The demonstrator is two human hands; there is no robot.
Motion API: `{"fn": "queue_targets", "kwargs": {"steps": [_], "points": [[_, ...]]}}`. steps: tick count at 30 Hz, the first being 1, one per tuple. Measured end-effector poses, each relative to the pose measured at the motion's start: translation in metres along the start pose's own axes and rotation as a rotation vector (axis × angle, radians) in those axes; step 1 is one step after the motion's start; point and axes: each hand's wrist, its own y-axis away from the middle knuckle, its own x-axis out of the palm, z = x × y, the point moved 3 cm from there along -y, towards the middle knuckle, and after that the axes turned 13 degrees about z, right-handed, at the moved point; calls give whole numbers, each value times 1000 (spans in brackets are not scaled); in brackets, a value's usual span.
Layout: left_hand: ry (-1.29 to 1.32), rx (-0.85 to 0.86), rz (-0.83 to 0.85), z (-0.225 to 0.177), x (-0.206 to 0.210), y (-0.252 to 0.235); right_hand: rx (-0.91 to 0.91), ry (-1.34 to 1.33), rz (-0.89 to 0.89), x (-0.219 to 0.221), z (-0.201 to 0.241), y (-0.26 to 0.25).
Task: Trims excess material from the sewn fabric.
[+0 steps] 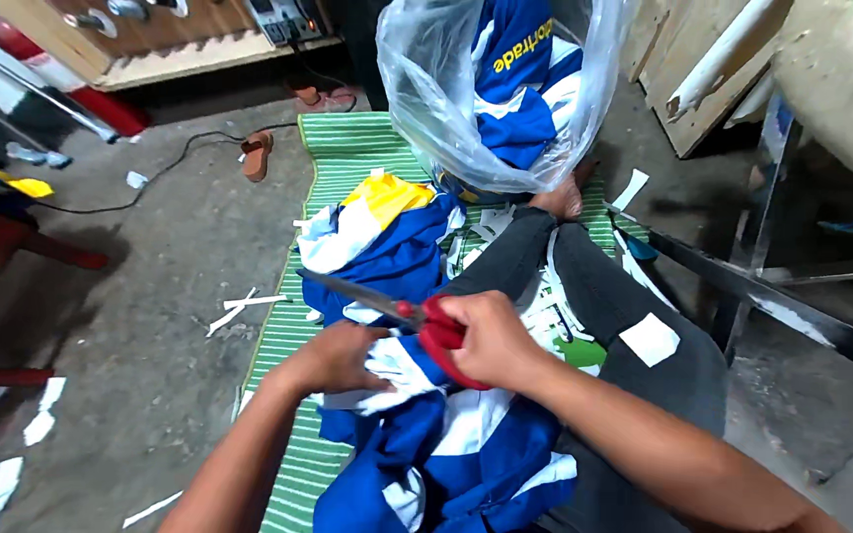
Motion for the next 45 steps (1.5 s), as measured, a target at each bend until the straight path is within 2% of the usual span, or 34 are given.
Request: {"fn": "queue_targets", "kwargs": {"steps": [3,6,8,9,11,13,15,16,17,20,21,23,25,26,27,29,31,34,37,41,45], "points": [[-44,-272,-621,20,-7,72,-204,-22,-257,20,25,-29],[-82,-414,-1165,0,21,126,-364,-161,-463,29,49,-49],[32,-369,-1339,-20,55,130,-419,-226,-487,30,56,-48],[149,-292,-1355,-32,75,125,-439,-239,-479,30,53,-43],[406,-109,-1217,-59,115,103,-452,-231,-448,23,33,-26],[577,82,-834,-82,147,84,-371,-176,-414,13,0,0],[573,174,-457,-95,149,77,-277,-129,-390,2,-35,34],[522,180,-407,-97,138,78,-240,-125,-388,-3,-50,52],[472,173,-446,-96,119,80,-209,-140,-387,-6,-62,69],[310,198,-730,-84,39,71,-155,-213,-419,-5,-79,110],[237,225,-741,-78,16,58,-138,-237,-445,-1,-80,119],[219,287,-527,-62,-7,15,-90,-287,-506,5,-81,131],[383,344,-243,-49,-2,-31,-66,-309,-567,8,-82,138],[497,354,-155,-47,3,-49,-59,-318,-597,8,-83,141],[601,371,-116,-49,6,-61,-49,-341,-624,7,-85,143],[748,402,-139,-62,0,-63,-32,-462,-661,7,-89,147],[779,432,-188,-79,-13,-50,-42,-646,-652,7,-94,151],[642,489,-297,-104,-28,-31,-87,-785,-513,2,-103,157],[297,474,-441,-120,-37,-27,-6,-606,-340,-17,-119,163],[-5,495,-381,-140,-33,-42,-55,-515,-209,-43,-102,143],[-16,504,-386,-151,-30,-53,-98,-429,-200,-43,-84,112]]}}
